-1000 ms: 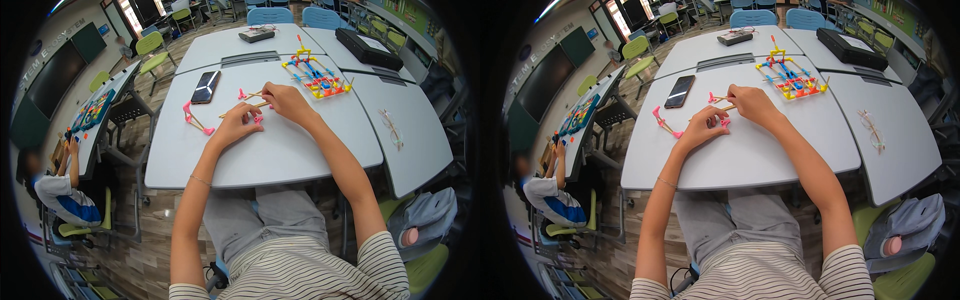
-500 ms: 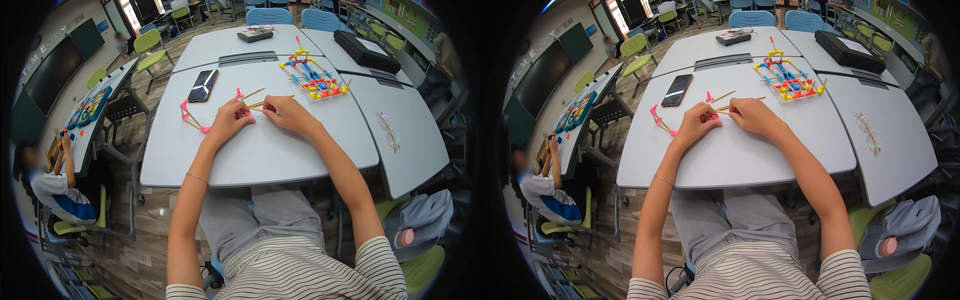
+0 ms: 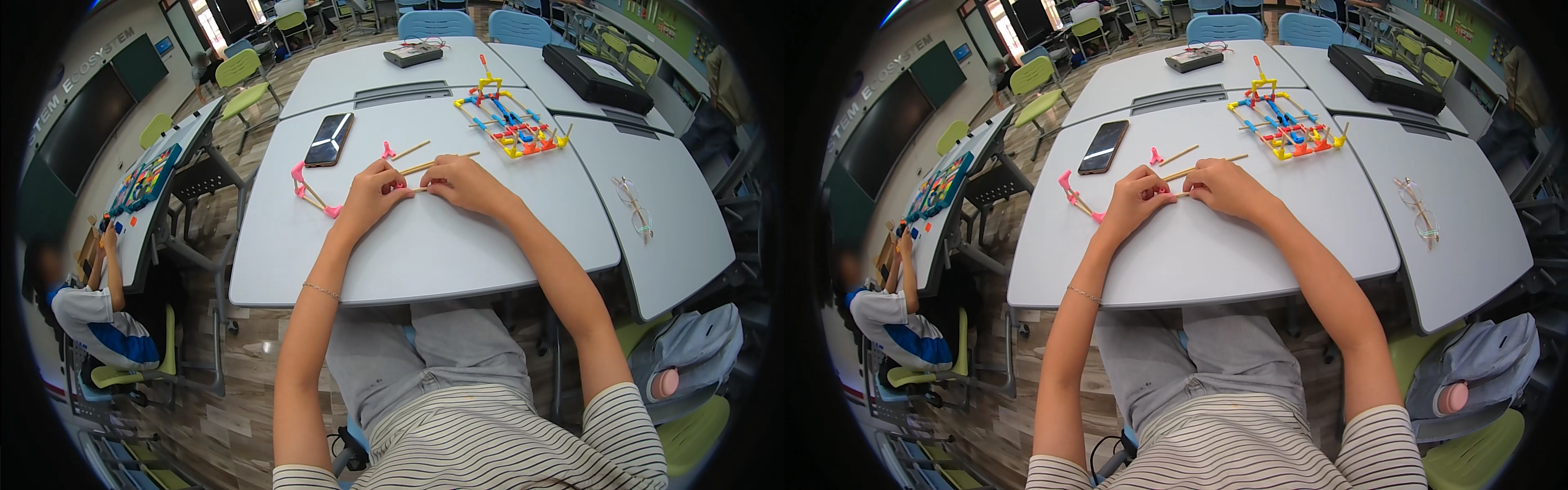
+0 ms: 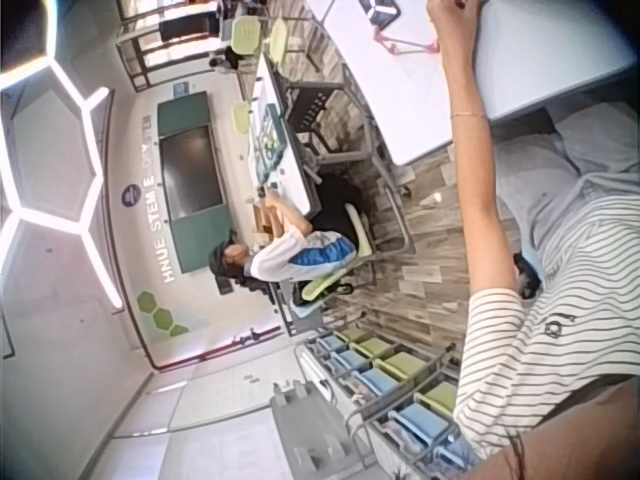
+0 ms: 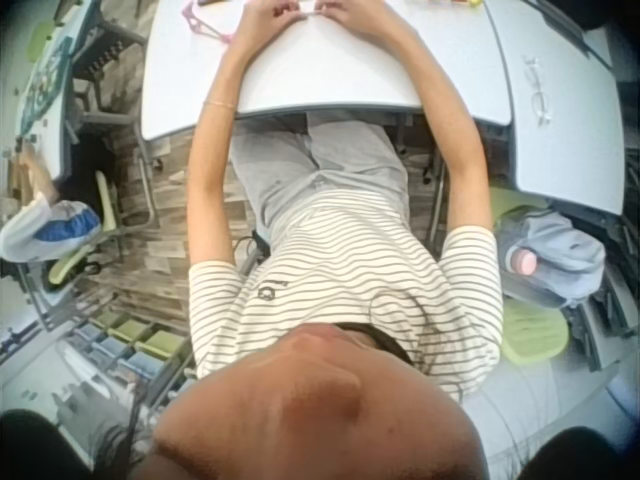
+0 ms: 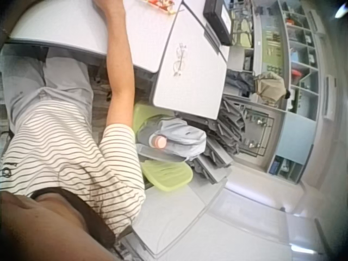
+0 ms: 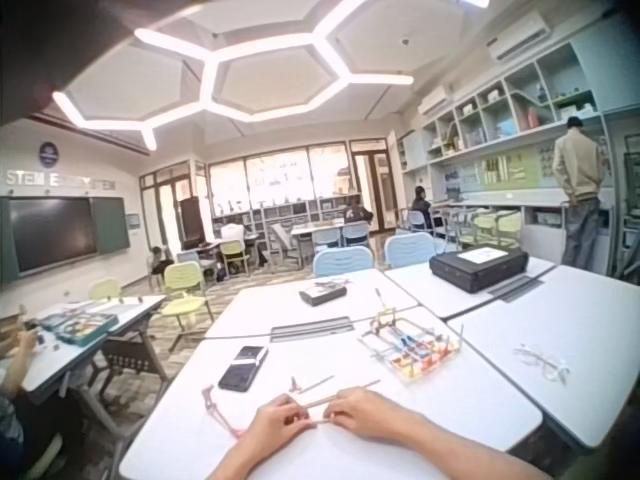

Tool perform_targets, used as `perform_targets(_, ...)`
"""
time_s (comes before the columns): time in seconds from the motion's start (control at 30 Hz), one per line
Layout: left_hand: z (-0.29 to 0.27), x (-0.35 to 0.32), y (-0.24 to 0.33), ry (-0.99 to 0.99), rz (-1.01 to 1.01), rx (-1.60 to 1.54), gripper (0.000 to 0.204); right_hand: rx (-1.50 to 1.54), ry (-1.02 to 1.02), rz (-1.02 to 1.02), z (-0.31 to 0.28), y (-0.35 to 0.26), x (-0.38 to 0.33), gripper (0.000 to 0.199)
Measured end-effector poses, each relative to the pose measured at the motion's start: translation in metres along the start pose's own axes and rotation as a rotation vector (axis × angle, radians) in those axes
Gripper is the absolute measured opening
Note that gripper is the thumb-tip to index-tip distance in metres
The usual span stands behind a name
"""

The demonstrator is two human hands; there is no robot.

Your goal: The person assembles a small rectangular frame using wooden sticks and pink plastic connectors. They then attach this frame to a larger, pre-assembled colorful structure made of sticks and connectors, creating a multi-level holder. The person adjusts the final assembly on the table.

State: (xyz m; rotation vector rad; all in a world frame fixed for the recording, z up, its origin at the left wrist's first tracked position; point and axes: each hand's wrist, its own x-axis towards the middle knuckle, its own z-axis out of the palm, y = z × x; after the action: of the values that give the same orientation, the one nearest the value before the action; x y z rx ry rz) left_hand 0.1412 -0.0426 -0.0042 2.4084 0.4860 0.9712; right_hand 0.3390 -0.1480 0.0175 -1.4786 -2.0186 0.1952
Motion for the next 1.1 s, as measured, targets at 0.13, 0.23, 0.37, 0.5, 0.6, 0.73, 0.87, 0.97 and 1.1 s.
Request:
perform_targets(0.13,0.0,0.0,0.002,-0.002,0.011,0.001,0.02,0.02,0.034,0.0,0.003,0.003,0.001,0.011)
perform_targets(0.23,0.0,0.001,0.003,0.003,0.012,-0.003,0.02,0.032,0.052,-0.01,0.006,0.006,0.0,0.011)
perform_targets(0.37,-0.003,0.001,0.002,-0.015,-0.023,-0.063,0.019,0.024,0.073,-0.004,0.007,0.004,-0.001,0.01)
perform_targets(0.5,-0.005,0.002,0.0,-0.046,-0.061,-0.12,0.018,0.022,0.085,0.029,0.008,0.01,-0.001,0.011)
perform_targets(0.6,-0.005,0.001,0.0,-0.033,-0.077,-0.098,0.016,0.019,0.078,0.002,0.009,0.01,0.0,0.011)
perform_targets(0.73,-0.003,0.001,0.0,-0.056,-0.065,-0.115,0.014,0.063,0.057,-0.002,0.012,0.0,-0.001,0.01)
perform_targets(0.87,-0.003,0.0,-0.002,-0.077,-0.081,-0.152,0.013,0.091,0.094,-0.03,0.017,0.001,-0.001,0.007)
perform_targets(0.97,-0.004,-0.003,-0.005,-0.095,-0.102,-0.196,0.012,0.134,0.124,-0.096,0.025,0.003,-0.001,0.007)
perform_targets(1.1,-0.005,-0.002,-0.004,-0.103,-0.088,-0.208,0.012,0.122,0.171,-0.099,0.031,0.003,0.002,0.01)
